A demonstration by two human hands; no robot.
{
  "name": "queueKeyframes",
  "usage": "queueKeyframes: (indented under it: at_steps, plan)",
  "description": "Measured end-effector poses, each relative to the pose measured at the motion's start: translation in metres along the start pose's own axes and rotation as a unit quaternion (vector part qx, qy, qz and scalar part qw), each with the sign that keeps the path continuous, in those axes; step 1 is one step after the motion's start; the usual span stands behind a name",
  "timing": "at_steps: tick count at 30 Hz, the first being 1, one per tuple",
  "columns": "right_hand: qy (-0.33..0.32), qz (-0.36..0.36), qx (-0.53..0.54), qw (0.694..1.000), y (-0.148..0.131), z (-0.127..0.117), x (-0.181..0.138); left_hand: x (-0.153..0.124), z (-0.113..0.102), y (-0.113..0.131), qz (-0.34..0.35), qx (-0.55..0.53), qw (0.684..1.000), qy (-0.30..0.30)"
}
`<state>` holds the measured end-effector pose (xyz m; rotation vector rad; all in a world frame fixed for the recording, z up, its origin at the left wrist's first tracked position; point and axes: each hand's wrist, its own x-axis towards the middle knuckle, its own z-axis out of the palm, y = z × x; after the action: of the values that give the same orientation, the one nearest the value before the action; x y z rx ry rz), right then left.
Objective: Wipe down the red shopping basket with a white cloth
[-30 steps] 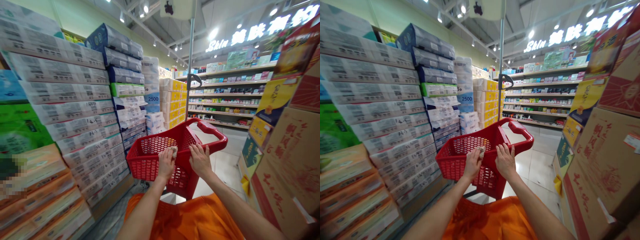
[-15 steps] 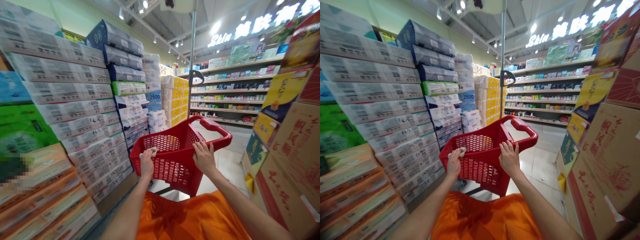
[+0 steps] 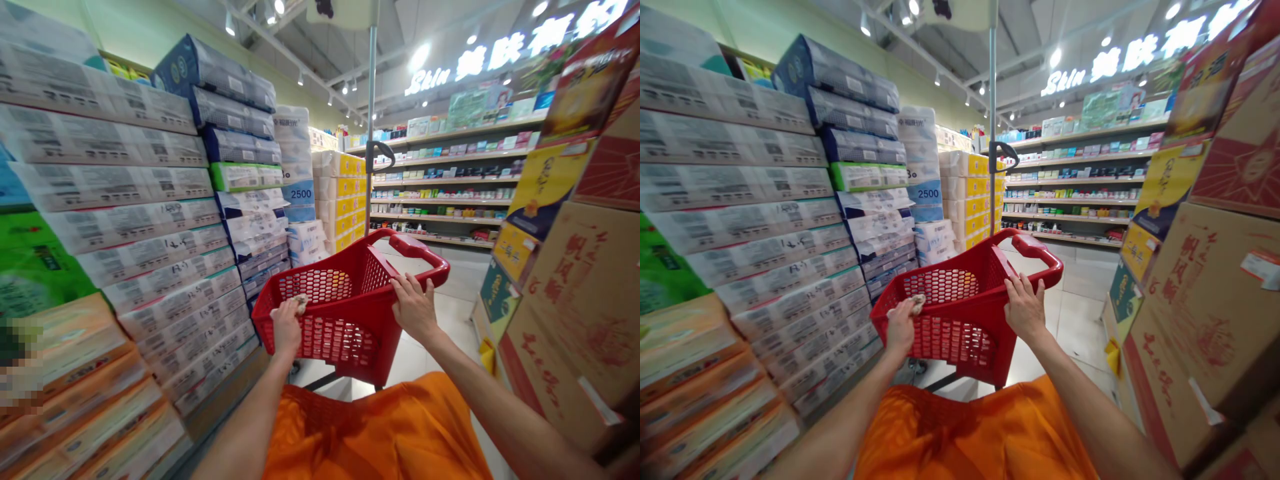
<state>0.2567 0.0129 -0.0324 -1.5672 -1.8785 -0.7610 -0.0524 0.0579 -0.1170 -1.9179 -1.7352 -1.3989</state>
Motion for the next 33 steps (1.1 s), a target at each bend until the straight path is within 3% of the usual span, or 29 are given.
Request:
queueKeyframes:
  at_steps: [5,7,8,11,15,17,21,23,25,30,33]
  plan:
    - [-0.013,-0.011,0.002,1.000,0.003,-0.001,0.005,0.002,0.051,0.134,0.098,-0.097,0.988,-0.063]
    - [-0.011,-0.011,-0.002,1.000,0.009,-0.002,0.007,0.003,0.058,0.162,0.120,-0.108,0.985,-0.070]
    - [-0.007,-0.004,-0.006,1.000,0.013,-0.002,0.008,0.003,0.058,0.165,0.129,-0.110,0.983,-0.074]
    - [-0.004,0.011,-0.021,1.000,0.024,0.000,0.010,0.003,0.045,0.137,0.130,-0.101,0.983,-0.087]
    - [0.006,0.006,-0.022,1.000,0.025,0.004,0.010,0.003,0.026,0.093,0.029,-0.035,0.997,-0.063]
    - [0.024,0.012,-0.009,1.000,0.022,0.006,0.009,0.003,0.027,0.101,0.038,-0.033,0.996,-0.071]
    - [0.041,0.005,0.008,0.999,0.019,0.004,0.008,0.002,0.038,0.143,0.141,-0.077,0.983,-0.089]
    - [0.043,-0.004,0.002,0.999,0.022,0.002,0.007,0.001,0.036,0.139,0.153,-0.085,0.980,-0.095]
    - [0.046,-0.012,-0.004,0.999,0.027,0.001,0.006,-0.002,0.025,0.109,0.122,-0.077,0.985,-0.098]
    - [0.068,-0.032,-0.011,0.997,0.037,0.007,0.006,-0.019,-0.025,-0.011,-0.016,-0.019,0.998,-0.049]
    - [0.077,-0.039,-0.018,0.996,0.042,0.010,0.006,-0.024,-0.039,-0.044,-0.092,0.004,0.996,-0.006]
